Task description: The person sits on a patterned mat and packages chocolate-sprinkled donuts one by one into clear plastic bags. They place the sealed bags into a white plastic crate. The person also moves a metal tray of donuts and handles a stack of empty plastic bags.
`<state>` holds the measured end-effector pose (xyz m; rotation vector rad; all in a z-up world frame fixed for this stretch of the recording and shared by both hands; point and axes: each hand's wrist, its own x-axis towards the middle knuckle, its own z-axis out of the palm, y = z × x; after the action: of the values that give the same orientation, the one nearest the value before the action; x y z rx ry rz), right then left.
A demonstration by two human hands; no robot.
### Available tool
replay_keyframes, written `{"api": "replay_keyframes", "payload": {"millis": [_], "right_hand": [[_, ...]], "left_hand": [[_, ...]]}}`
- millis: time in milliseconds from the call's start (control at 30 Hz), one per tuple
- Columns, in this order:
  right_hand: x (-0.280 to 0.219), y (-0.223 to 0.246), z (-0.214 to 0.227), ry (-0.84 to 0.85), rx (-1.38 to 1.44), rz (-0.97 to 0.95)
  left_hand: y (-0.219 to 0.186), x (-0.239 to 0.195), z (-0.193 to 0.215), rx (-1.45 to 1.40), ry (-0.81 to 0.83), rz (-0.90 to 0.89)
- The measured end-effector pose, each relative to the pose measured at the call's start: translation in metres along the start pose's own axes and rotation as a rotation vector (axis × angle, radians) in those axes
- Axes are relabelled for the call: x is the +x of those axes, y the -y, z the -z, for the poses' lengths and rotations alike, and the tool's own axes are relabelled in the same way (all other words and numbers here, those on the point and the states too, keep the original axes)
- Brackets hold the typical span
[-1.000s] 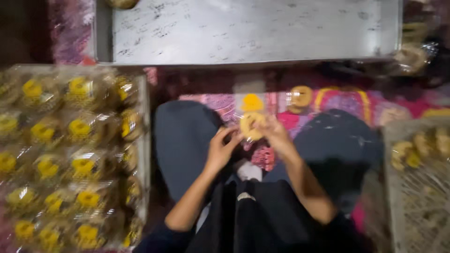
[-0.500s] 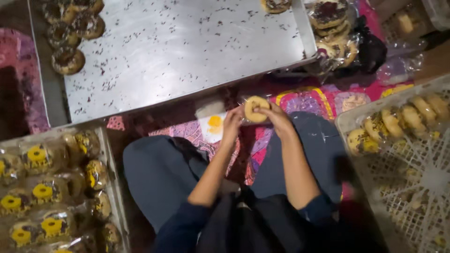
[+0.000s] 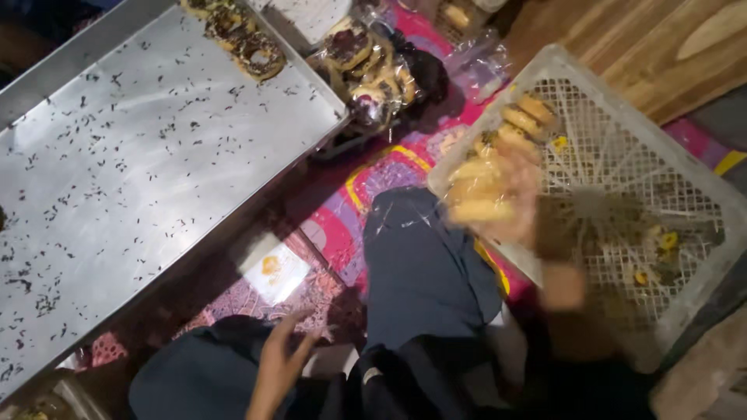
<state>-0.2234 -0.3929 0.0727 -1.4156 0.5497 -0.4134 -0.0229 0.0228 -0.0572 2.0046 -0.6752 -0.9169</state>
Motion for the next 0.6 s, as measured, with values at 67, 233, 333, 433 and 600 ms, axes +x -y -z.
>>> {"api": "replay_keyframes", "payload": {"millis": [67,233,333,433,600], "right_hand": [[0.012,0.037,0.068,-0.249,-0.550,0.136],[0.084,0.034,0.174,-0.552,-1.377,-0.049],[0.124,0.004,0.206,-0.372,-1.279,-0.203],[0.138,-0.029,0.213,-0.336,-1.189,-0.334],[0.123,-0.037,0.195,-0.434,-1.317,-0.262]], "left_hand": [[0.034,-0.020,0.008,0.231,0.076,-0.087],[0.096,-0.056,0.006,0.809,0.131,0.197],[0.111,-0.067,0.008,1.028,0.172,0.300],[0.107,-0.073,0.029,1.205,0.491,0.554],[0.046,-0.035,0.046,1.085,0.087,0.011]]}}
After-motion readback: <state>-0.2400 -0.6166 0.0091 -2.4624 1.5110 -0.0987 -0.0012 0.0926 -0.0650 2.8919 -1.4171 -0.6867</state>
